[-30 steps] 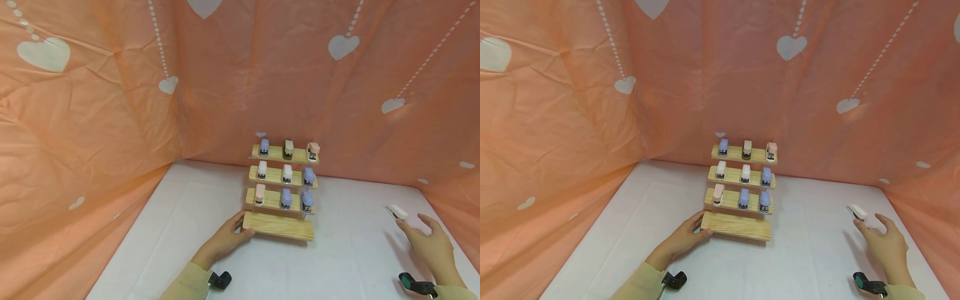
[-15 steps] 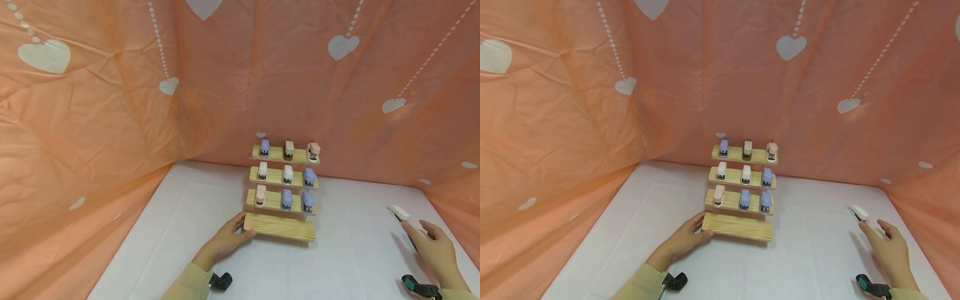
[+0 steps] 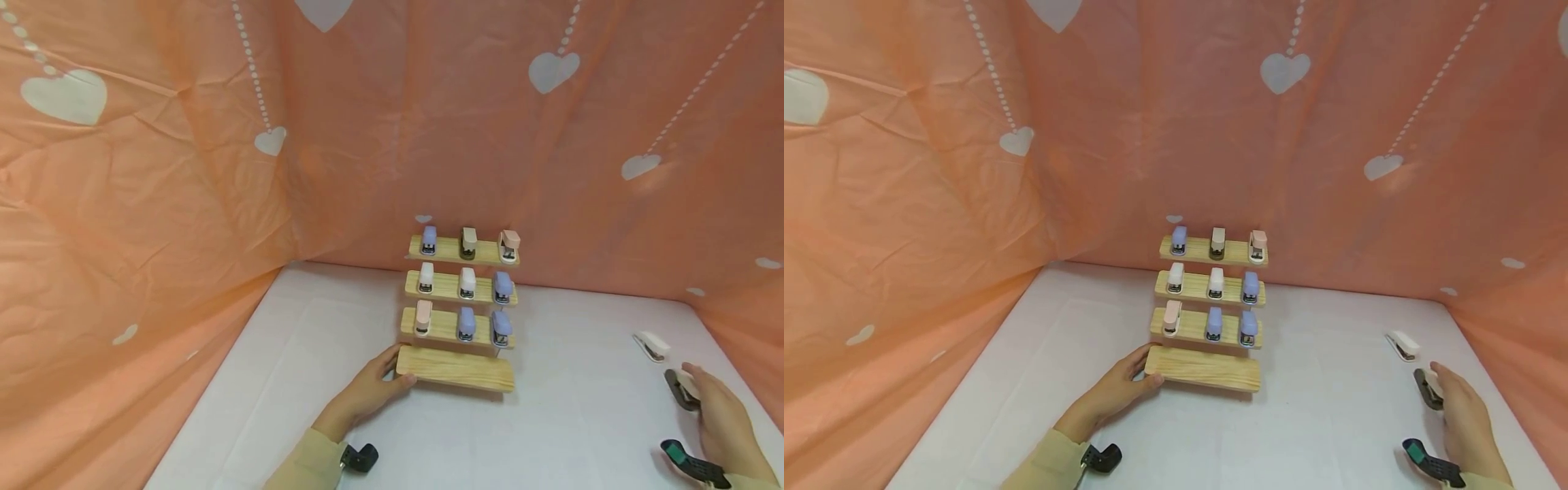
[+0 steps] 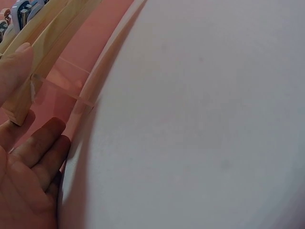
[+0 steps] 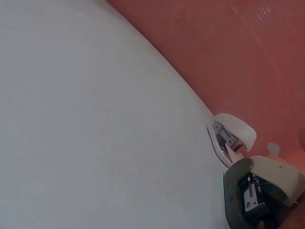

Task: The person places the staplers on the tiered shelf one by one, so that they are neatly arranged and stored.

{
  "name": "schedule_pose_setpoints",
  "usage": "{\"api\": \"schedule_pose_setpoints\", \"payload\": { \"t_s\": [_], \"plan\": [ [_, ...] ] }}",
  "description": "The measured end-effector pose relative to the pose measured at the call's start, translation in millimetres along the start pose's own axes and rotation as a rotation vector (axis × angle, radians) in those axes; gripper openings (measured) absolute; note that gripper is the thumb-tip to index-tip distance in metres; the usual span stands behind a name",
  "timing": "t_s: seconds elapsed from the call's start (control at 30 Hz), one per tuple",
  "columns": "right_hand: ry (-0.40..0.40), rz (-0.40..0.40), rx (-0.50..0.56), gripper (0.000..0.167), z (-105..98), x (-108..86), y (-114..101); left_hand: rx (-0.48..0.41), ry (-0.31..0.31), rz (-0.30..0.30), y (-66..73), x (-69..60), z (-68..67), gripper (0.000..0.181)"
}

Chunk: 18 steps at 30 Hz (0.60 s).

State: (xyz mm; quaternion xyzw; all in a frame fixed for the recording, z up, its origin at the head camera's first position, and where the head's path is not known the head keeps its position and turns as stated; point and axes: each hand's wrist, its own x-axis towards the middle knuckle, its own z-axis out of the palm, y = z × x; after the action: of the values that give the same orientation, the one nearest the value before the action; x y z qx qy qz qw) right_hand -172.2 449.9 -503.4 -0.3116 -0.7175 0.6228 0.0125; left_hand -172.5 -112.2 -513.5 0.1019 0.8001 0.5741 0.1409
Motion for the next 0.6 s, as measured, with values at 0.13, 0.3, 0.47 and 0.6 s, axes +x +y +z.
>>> {"api": "schedule_pose_setpoints", "payload": {
  "t_s": [0.13, 0.3, 0.47, 0.6],
  "plan": [
    [-0.032, 0.019, 0.024, 0.051, -0.8, -5.3, -2.6, -0.008, 0.000, -0.005, -0.1, -0.6, -0.2, 0.080],
    [-0.131, -0.038, 0.010, 0.054, -5.2, -5.6, -1.3, -0.004, 0.002, 0.009, 1.4, -1.8, -0.2, 0.081],
    [-0.286, -0.116, -0.026, 0.057, -13.8, 1.3, 4.1, 0.000, -0.001, 0.025, 1.5, -2.0, -1.9, 0.080],
    [-0.367, -0.127, -0.050, 0.062, -20.4, 7.1, 6.2, 0.011, 0.005, 0.028, 1.9, -1.9, -2.0, 0.079]
  ]
}}
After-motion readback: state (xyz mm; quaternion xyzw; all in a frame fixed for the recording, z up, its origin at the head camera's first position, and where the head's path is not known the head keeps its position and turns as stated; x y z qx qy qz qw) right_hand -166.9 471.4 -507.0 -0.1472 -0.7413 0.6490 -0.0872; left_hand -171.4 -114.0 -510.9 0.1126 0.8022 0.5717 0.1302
